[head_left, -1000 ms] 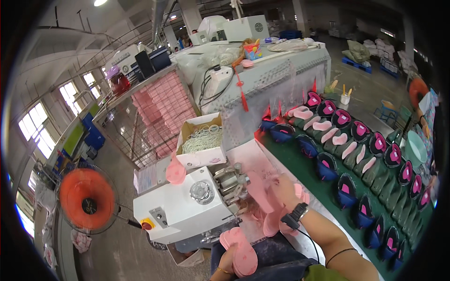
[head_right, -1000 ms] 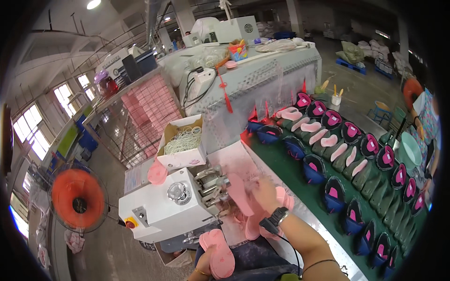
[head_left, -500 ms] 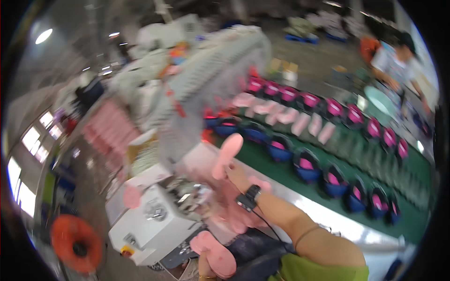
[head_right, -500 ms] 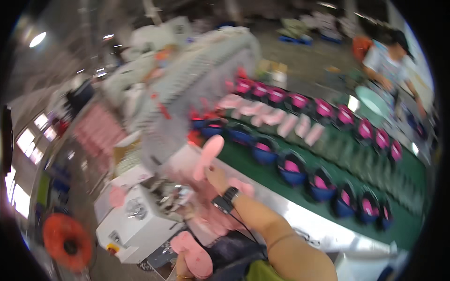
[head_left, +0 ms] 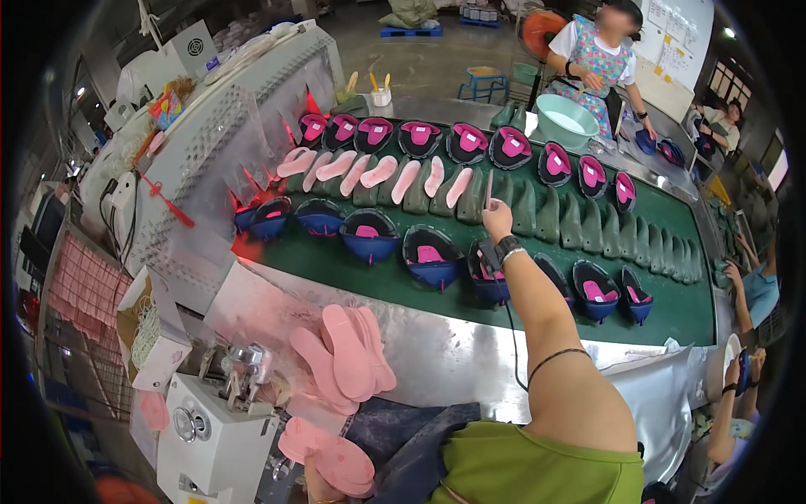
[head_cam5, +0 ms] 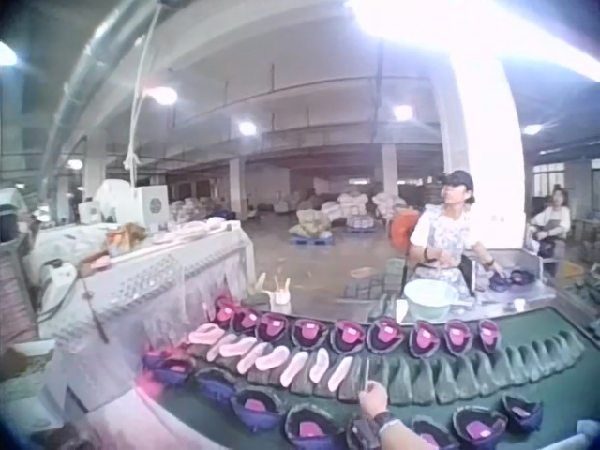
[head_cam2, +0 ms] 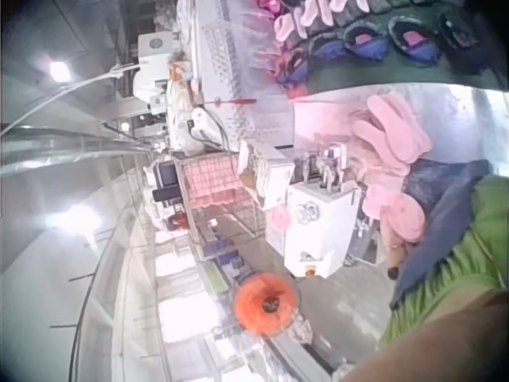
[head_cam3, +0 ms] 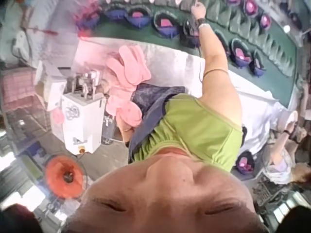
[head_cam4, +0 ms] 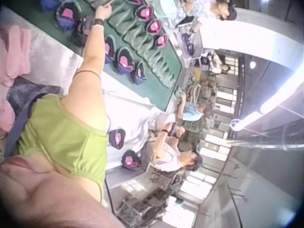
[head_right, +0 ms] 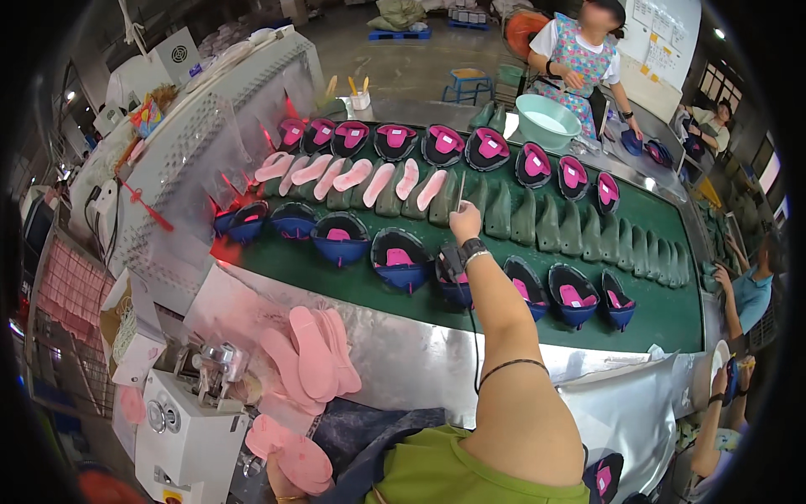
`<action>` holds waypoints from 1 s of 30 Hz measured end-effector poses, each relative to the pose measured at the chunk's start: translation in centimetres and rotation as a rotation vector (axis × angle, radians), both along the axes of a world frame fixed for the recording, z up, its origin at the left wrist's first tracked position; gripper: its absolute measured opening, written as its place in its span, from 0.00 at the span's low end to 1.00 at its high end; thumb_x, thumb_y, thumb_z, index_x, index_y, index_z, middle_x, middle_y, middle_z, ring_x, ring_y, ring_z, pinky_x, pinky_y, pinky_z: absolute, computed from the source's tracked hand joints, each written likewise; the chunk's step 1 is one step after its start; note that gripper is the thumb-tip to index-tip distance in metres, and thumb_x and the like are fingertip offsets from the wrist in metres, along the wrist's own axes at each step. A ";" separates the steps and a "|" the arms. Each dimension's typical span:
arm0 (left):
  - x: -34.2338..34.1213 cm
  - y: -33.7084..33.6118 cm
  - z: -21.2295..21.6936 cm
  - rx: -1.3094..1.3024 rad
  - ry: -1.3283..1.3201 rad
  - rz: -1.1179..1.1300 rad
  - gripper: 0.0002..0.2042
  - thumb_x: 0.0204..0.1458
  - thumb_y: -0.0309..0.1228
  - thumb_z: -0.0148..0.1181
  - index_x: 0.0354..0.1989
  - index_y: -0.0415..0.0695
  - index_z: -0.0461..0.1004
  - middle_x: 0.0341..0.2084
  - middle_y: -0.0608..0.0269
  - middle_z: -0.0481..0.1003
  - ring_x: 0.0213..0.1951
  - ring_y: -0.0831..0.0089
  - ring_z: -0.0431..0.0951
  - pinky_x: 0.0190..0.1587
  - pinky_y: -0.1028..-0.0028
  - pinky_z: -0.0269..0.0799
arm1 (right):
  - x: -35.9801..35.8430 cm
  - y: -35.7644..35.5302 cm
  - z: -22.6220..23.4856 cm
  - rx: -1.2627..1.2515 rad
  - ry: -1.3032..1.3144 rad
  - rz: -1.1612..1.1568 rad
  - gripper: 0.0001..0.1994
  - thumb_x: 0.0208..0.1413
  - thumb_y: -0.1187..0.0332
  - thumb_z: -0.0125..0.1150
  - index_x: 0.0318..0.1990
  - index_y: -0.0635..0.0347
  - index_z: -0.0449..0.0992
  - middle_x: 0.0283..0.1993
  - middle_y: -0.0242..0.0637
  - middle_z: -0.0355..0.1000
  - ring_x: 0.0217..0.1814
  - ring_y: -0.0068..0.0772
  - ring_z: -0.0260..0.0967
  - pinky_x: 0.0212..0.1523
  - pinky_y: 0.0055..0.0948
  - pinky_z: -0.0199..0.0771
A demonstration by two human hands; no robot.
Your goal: Assembling shoe components by placing insoles into shoe molds and uppers on a production line.
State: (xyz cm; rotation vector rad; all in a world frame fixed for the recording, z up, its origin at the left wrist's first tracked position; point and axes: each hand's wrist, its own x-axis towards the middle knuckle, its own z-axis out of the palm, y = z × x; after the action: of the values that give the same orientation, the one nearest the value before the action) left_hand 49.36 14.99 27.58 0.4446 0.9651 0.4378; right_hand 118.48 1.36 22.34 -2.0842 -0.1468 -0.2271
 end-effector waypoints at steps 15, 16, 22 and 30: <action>5.1 0.5 4.2 0.399 0.178 0.180 0.16 0.60 0.31 0.52 0.52 0.34 0.69 0.42 0.58 0.76 0.40 0.68 0.78 0.45 0.74 0.74 | -46.2 10.3 12.7 -0.175 0.170 1.676 0.13 0.60 0.63 0.52 0.43 0.63 0.74 0.36 0.47 0.75 0.35 0.45 0.76 0.36 0.42 0.73; 4.7 0.9 4.9 0.281 0.086 0.155 0.17 0.61 0.33 0.51 0.52 0.33 0.69 0.43 0.57 0.76 0.41 0.67 0.78 0.45 0.73 0.74 | -46.8 10.6 12.3 -0.125 0.419 1.572 0.12 0.58 0.65 0.54 0.43 0.63 0.74 0.38 0.47 0.75 0.36 0.44 0.75 0.37 0.40 0.73; 1.7 0.1 5.1 0.060 -0.112 0.056 0.23 0.58 0.47 0.44 0.45 0.38 0.69 0.36 0.56 0.74 0.39 0.56 0.78 0.44 0.60 0.76 | -44.3 15.4 4.9 0.028 0.273 1.389 0.18 0.50 0.71 0.59 0.49 0.61 0.69 0.45 0.41 0.73 0.41 0.38 0.71 0.42 0.30 0.71; -1.2 -1.7 4.4 -0.032 -0.148 0.039 0.24 0.58 0.48 0.39 0.49 0.38 0.69 0.36 0.56 0.74 0.41 0.56 0.78 0.44 0.58 0.76 | -44.2 24.8 3.0 0.081 0.309 1.159 0.19 0.49 0.67 0.62 0.46 0.68 0.68 0.37 0.47 0.70 0.40 0.39 0.73 0.40 0.35 0.71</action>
State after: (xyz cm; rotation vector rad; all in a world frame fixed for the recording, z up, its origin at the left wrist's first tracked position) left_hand 48.16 13.28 31.94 0.3601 0.8377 0.4835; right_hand 74.33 26.20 25.36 -1.6220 -1.0712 0.7636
